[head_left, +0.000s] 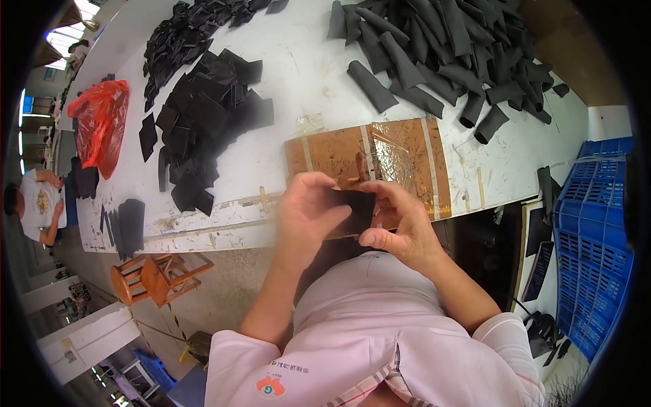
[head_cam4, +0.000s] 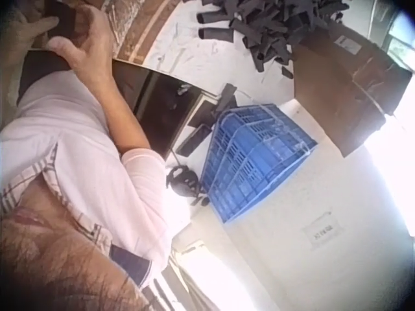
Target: Manually assemble or prepare small black rubber or synthetic parts at a workbench.
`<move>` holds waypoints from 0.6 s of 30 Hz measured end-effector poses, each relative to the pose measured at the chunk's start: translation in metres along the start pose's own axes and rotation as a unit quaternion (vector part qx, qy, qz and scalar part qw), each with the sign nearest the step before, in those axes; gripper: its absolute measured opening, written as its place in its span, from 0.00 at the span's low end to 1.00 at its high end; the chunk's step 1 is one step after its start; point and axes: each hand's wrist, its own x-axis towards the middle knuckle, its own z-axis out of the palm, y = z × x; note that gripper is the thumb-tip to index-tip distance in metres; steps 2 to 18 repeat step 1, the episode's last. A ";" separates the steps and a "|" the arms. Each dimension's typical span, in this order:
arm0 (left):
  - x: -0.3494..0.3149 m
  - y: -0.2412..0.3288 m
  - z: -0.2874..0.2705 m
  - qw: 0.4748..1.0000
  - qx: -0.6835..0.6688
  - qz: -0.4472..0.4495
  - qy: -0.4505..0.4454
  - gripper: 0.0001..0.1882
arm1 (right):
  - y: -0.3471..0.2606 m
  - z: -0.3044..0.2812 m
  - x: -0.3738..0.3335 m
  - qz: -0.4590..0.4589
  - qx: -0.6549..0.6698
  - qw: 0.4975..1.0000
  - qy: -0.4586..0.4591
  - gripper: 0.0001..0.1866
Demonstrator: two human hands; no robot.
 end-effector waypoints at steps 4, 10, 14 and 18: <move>-0.004 0.008 0.007 0.999 -0.018 -0.006 -0.031 0.21 | 0.004 0.003 0.002 -0.018 0.000 1.000 -0.004 0.35; -0.004 0.008 0.007 0.999 -0.018 -0.006 -0.031 0.21 | 0.004 0.003 0.002 -0.018 0.000 1.000 -0.004 0.35; -0.004 0.008 0.007 0.999 -0.018 -0.006 -0.031 0.21 | 0.004 0.003 0.002 -0.018 0.000 1.000 -0.004 0.35; -0.004 0.008 0.007 0.999 -0.018 -0.006 -0.031 0.21 | 0.004 0.003 0.002 -0.018 0.000 1.000 -0.004 0.35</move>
